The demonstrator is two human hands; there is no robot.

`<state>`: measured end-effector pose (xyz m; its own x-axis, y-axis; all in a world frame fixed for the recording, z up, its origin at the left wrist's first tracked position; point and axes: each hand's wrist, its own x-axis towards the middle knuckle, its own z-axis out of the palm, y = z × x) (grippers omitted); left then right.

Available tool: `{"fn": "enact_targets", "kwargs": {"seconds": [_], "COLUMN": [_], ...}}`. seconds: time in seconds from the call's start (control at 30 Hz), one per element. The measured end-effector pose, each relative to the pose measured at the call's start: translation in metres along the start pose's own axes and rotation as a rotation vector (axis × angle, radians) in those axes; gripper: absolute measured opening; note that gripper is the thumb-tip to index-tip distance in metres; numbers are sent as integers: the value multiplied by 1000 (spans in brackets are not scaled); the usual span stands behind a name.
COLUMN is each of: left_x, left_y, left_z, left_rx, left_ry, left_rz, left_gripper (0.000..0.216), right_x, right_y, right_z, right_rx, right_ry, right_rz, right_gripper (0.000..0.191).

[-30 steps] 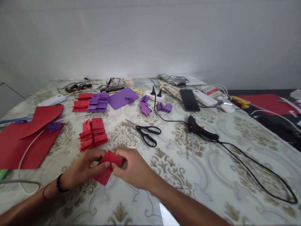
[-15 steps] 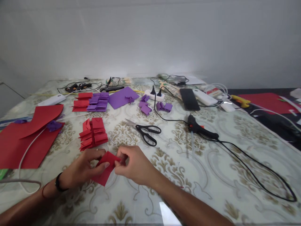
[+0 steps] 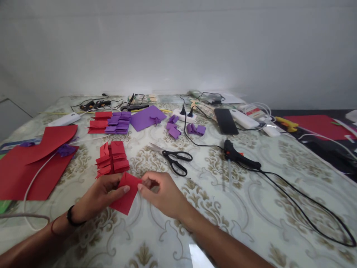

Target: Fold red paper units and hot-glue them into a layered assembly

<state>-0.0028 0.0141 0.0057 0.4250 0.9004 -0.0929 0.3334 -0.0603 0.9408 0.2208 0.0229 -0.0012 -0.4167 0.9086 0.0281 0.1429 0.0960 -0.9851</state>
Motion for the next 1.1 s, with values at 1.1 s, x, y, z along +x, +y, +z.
{"fn": "enact_targets", "kwargs": {"seconds": [1.1], "left_x": [-8], "left_y": [-1], "left_z": [-1], "left_rx": [44], "left_ry": [182], "left_rz": [192], "left_gripper": [33], "right_x": [-8], "right_y": [5], "right_z": [12], "right_rx": [99], "right_ry": [-73], "right_rz": [-30], "right_gripper": [16]}}
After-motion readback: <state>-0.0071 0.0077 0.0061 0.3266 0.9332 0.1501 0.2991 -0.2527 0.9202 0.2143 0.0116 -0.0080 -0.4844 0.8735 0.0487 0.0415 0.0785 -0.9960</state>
